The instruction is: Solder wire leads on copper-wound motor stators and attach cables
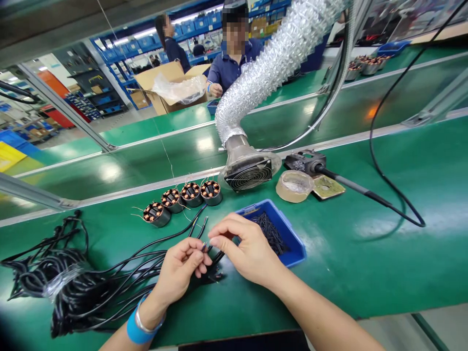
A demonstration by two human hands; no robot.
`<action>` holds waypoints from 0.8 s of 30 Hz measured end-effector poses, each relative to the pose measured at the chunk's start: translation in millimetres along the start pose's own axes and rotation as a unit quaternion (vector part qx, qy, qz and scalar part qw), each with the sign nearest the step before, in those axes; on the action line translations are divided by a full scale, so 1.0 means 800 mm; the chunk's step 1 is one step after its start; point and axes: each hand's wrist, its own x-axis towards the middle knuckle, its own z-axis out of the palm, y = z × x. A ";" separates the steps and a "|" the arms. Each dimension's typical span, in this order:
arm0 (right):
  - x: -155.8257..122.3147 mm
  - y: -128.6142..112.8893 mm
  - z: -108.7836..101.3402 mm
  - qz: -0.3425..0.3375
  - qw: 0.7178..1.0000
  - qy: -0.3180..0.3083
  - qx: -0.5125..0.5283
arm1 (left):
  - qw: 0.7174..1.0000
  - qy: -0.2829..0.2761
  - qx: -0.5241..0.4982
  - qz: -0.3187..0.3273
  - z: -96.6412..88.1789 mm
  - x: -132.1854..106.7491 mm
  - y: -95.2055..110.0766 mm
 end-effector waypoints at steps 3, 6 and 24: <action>-0.003 0.001 0.008 0.074 0.994 -0.015 0.079 | 1.000 -0.004 0.005 0.005 -0.001 -0.002 0.000; -0.005 0.000 0.014 0.102 0.983 -0.008 0.151 | 1.000 -0.009 0.009 0.004 -0.001 -0.001 0.000; -0.003 -0.006 0.009 0.058 0.993 -0.105 0.002 | 1.000 -0.006 -0.019 0.002 0.002 -0.001 -0.002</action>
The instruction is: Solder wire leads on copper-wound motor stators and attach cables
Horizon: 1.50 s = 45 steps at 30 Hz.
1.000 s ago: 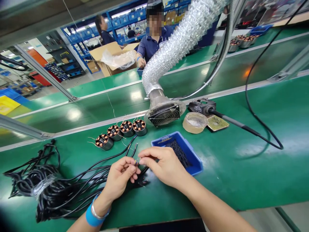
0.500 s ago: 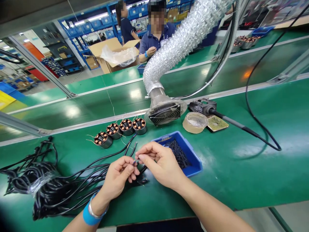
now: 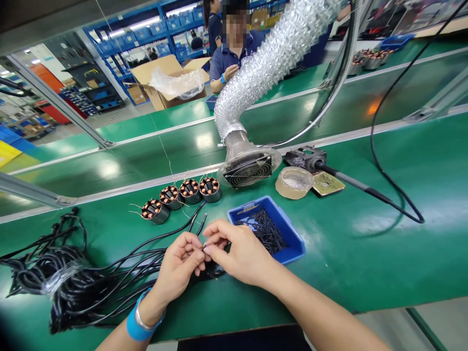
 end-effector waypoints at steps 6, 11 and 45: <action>0.001 0.011 -0.059 0.026 0.959 0.001 -0.281 | 0.999 0.002 0.037 0.028 -0.003 0.001 -0.005; 0.008 0.031 -0.062 0.101 0.853 -0.118 -0.499 | 0.997 0.028 0.063 0.030 -0.006 0.003 -0.006; -0.001 0.001 -0.007 -0.062 0.995 0.080 -0.015 | 0.998 0.016 0.054 0.035 -0.006 0.000 -0.002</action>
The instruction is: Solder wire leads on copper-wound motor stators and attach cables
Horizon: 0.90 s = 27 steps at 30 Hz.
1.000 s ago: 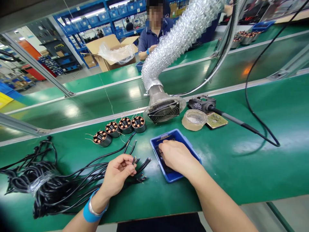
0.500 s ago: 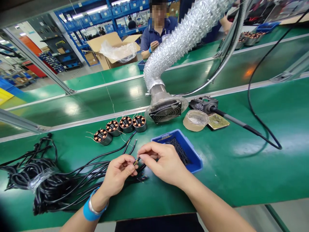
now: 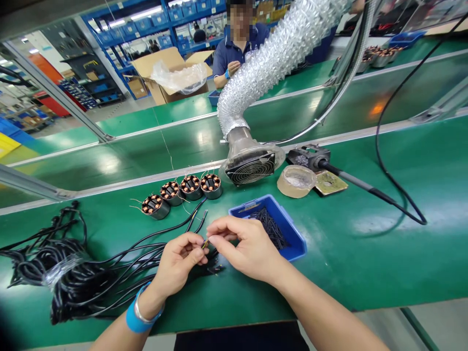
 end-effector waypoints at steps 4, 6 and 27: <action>-0.001 0.000 0.000 -0.014 1.000 0.022 -0.016 | 1.000 -0.002 0.001 0.002 0.000 0.001 0.001; -0.001 0.000 0.000 -0.021 0.999 0.011 -0.024 | 1.000 -0.003 0.004 0.003 0.000 0.001 0.002; 0.010 0.002 -0.074 0.089 0.948 -0.120 -0.281 | 0.916 -0.134 0.356 0.127 -0.003 0.000 0.021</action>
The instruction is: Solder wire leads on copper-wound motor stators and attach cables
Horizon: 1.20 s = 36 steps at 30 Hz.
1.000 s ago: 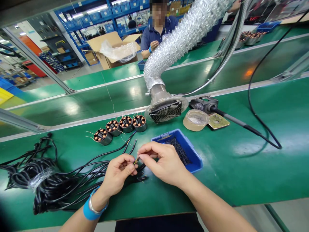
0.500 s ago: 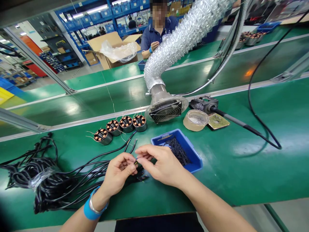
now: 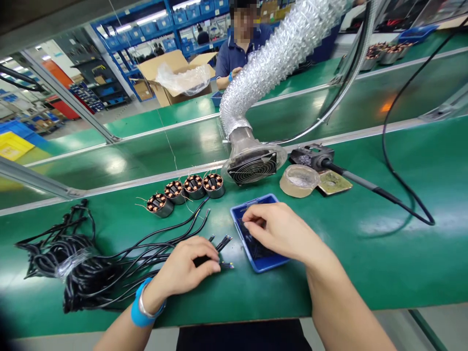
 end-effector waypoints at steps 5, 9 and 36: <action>0.018 0.013 0.023 0.044 0.969 -0.110 -0.219 | 0.967 0.146 0.190 -0.091 0.001 0.018 -0.031; 0.022 0.009 0.040 0.049 0.963 -0.125 -0.233 | 0.955 0.117 0.247 -0.118 0.008 0.028 -0.041; 0.010 -0.042 0.075 -0.086 0.956 0.124 0.252 | 0.919 0.072 -0.354 -0.161 0.001 0.004 -0.018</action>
